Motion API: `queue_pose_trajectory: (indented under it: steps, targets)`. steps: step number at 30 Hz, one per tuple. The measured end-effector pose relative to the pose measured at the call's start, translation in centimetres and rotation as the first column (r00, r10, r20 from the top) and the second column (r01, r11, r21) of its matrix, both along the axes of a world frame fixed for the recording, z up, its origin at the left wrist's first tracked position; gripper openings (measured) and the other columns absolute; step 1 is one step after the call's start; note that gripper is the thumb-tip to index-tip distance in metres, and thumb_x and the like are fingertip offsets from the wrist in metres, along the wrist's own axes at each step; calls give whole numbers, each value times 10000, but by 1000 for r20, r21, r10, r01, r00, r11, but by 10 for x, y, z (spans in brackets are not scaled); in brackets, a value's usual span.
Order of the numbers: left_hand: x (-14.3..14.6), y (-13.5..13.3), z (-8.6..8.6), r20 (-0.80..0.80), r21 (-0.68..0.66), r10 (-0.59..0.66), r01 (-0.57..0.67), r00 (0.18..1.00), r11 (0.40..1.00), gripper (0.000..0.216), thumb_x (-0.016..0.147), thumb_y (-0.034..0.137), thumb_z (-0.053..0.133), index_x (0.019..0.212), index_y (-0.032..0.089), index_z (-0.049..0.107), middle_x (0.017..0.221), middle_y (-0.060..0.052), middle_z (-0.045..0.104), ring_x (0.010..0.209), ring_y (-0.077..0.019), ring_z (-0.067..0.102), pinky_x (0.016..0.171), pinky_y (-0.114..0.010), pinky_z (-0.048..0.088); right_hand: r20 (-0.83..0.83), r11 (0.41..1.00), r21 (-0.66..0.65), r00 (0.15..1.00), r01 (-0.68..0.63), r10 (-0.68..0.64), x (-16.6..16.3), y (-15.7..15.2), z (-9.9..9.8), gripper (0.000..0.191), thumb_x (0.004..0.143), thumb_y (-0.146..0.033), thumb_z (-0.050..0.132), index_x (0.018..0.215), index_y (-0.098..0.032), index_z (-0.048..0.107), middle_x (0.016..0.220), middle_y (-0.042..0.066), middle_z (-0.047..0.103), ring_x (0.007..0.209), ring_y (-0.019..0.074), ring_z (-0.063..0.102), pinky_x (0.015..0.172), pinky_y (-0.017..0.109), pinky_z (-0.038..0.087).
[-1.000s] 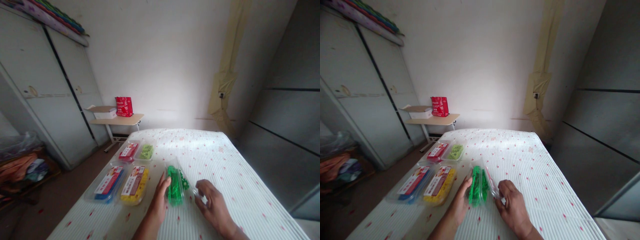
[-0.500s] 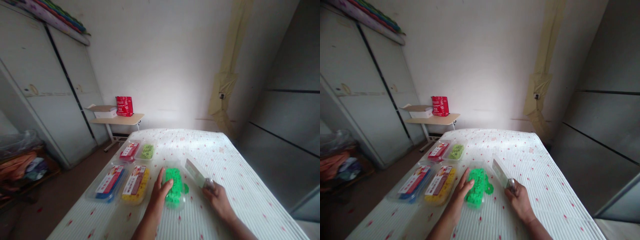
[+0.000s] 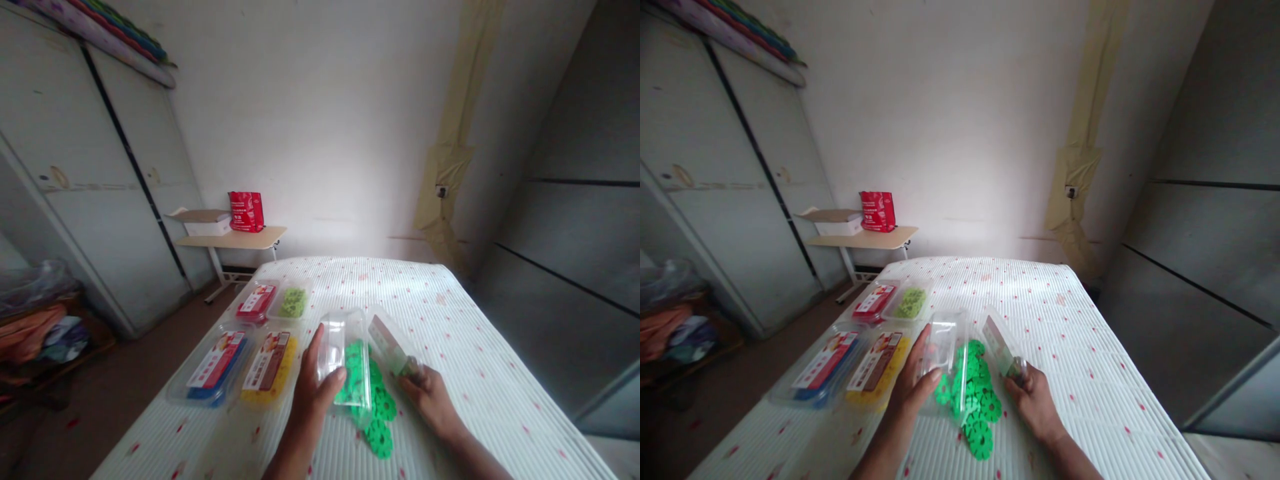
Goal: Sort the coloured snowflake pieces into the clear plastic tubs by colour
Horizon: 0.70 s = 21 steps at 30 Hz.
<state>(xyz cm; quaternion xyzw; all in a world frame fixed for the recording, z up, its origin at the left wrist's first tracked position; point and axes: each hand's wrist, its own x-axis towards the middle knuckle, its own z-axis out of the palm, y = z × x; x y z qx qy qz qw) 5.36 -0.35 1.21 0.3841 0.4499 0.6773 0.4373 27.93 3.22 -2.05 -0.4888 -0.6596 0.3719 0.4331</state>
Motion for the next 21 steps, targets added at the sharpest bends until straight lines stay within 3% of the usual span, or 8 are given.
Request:
queue_pose_trajectory:
  steps: [4, 12, 17, 19, 21]
  targets:
    - [-3, -4, 3, -218, 100, 112, -92, 969, 991, 772, 599, 465, 673, 1306, 230, 470, 1221, -107, 537, 1155, -362, 456, 939, -452, 362, -9, 1000, 14, 1000, -5, 5, 0, -1, -1, 155, 717, -310, 534, 651, -170, 545, 622, -4, 548, 605, 151, 496, 535, 241, 403]
    - [-7, -9, 8, -235, 98, 62, -40, 970, 994, 830, 627, 601, 596, 1350, 242, 404, 1226, -120, 543, 1052, -365, 520, 831, -450, 417, 129, 966, 243, 985, 82, -116, 2, -2, -1, 200, 768, -361, 498, 649, -202, 482, 607, -15, 519, 588, 142, 491, 549, 244, 417]
    - [-6, -14, 10, -73, 62, -10, 14, 997, 998, 710, 725, 535, 543, 1359, 258, 381, 1240, -101, 552, 1034, -313, 551, 829, -401, 430, 252, 950, 303, 956, 72, -153, 2, 0, -1, 207, 815, -365, 473, 684, -204, 464, 613, -17, 514, 560, 128, 478, 524, 231, 393]
    - [-5, -15, 10, 83, 23, -90, 89, 992, 996, 690, 756, 500, 531, 1377, 265, 341, 1251, -97, 553, 1034, -285, 561, 858, -390, 420, 265, 941, 327, 948, 83, -176, 3, 0, 0, 211, 820, -368, 473, 687, -204, 464, 614, -17, 512, 559, 127, 481, 520, 226, 397]
    - [-3, -14, 11, 290, 18, -195, 199, 937, 980, 695, 781, 503, 499, 1398, 256, 293, 1241, -116, 566, 1021, -272, 576, 863, -396, 418, 276, 932, 348, 940, 98, -202, 3, 1, 0, 223, 819, -370, 475, 667, -209, 454, 592, -22, 499, 542, 125, 482, 505, 222, 401]
